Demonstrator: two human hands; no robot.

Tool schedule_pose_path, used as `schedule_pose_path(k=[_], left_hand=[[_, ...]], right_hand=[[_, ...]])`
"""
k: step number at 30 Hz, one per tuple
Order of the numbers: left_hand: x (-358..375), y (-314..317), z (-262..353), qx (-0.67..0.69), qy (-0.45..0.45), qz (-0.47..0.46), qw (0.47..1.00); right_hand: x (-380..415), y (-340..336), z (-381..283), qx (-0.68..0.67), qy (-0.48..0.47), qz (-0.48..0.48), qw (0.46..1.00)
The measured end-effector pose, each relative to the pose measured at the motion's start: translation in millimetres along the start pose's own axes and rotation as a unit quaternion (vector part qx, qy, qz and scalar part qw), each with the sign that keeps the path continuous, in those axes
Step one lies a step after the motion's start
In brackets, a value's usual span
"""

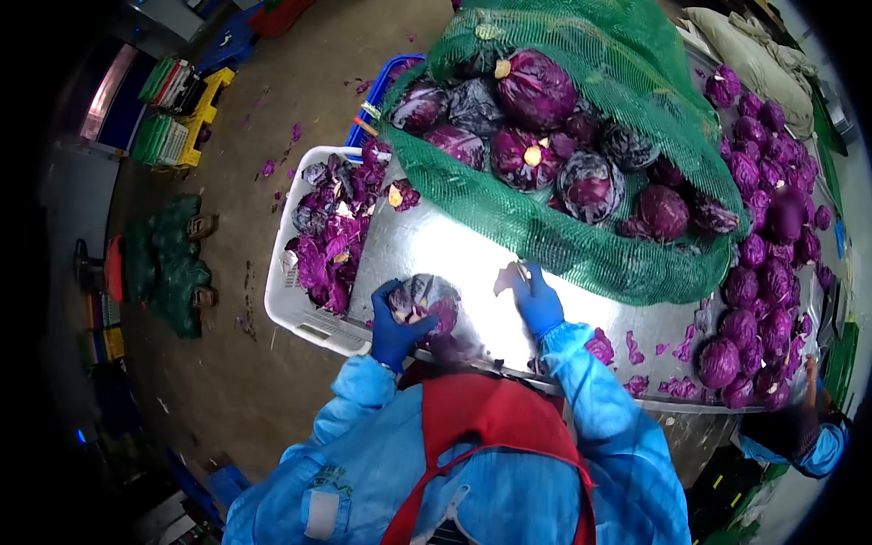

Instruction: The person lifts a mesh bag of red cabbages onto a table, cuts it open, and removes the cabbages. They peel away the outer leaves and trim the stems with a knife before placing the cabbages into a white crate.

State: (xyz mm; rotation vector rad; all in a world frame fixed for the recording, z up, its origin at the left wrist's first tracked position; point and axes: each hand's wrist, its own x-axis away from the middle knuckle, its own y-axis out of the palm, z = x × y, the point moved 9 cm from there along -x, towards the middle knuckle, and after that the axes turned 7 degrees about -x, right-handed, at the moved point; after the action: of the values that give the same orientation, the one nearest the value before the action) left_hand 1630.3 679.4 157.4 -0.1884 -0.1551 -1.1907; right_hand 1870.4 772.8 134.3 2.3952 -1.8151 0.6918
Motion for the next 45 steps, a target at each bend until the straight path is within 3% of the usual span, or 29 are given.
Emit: schedule_pose_path(k=[2,3,5,7,11,12,15,16,17,19,22,25,29,30,31,33,34,37,38,41,42,43,44,45], left_hand=[[-6,1,-3,-0.043,0.003,-0.039,0.998],[-10,3,3,-0.103,0.025,-0.065,0.992],[-18,12,10,-0.184,0.073,-0.088,0.976],[-21,19,14,-0.227,0.115,-0.081,0.964],[-10,13,17,-0.184,0.079,-0.031,0.979],[-11,14,12,-0.163,0.057,-0.041,0.984],[-10,15,0,-0.15,0.019,-0.067,0.986],[-12,13,4,-0.18,0.035,-0.069,0.981],[-13,8,7,-0.211,0.05,-0.071,0.974],[-16,1,-6,-0.172,0.039,-0.104,0.979],[-31,1,-10,-0.181,0.035,-0.168,0.968],[-40,9,5,-0.237,0.151,-0.176,0.943],[-30,8,21,-0.059,0.102,-0.033,0.992],[-28,-6,-17,-0.122,0.082,-0.001,0.989],[-19,-3,-18,-0.076,0.001,0.015,0.997],[-13,9,-21,0.057,-0.021,-0.019,0.998],[-14,9,-19,0.029,-0.006,-0.031,0.999],[-27,11,-12,-0.017,0.029,-0.077,0.997],[-29,14,-8,-0.008,0.032,-0.099,0.995],[-34,15,8,-0.074,0.027,-0.131,0.988],[-36,10,1,-0.118,0.024,-0.125,0.985],[-38,8,-4,-0.163,0.02,-0.121,0.979],[-35,12,0,-0.101,0.006,-0.136,0.986],[-31,16,4,-0.039,-0.009,-0.15,0.988]], right_hand=[[6,10,-18,0.147,-0.035,-0.047,0.987],[11,29,-29,0.068,-0.074,-0.079,0.992],[22,62,-58,0.061,-0.039,-0.143,0.987],[19,84,-64,0.126,-0.09,-0.165,0.974],[8,83,-57,0.116,-0.078,-0.201,0.97],[6,80,-55,0.124,-0.112,-0.163,0.972],[-12,74,-31,0.259,-0.081,-0.112,0.956],[-25,65,-8,0.204,-0.164,-0.072,0.962],[-35,49,24,0.064,-0.044,-0.064,0.995],[-40,34,14,0.128,0.007,-0.077,0.989],[-25,27,-17,0.117,-0.048,-0.048,0.991],[-3,48,-35,0.041,-0.131,-0.077,0.988],[10,82,-78,0.044,-0.126,-0.238,0.962],[9,85,-74,0.065,-0.151,-0.236,0.958],[8,89,-70,0.085,-0.174,-0.236,0.952],[12,94,-78,0.178,-0.22,-0.228,0.932],[15,96,-83,0.225,-0.241,-0.222,0.918],[16,98,-103,0.257,-0.201,-0.252,0.911],[13,98,-101,0.26,-0.233,-0.233,0.908],[0,96,-97,0.19,-0.212,-0.266,0.921],[-9,93,-91,0.19,-0.181,-0.235,0.936],[-25,83,-77,0.128,-0.069,-0.225,0.963],[-37,72,-63,0.062,0.04,-0.195,0.978],[-61,64,-40,0.0,-0.015,-0.162,0.987]])
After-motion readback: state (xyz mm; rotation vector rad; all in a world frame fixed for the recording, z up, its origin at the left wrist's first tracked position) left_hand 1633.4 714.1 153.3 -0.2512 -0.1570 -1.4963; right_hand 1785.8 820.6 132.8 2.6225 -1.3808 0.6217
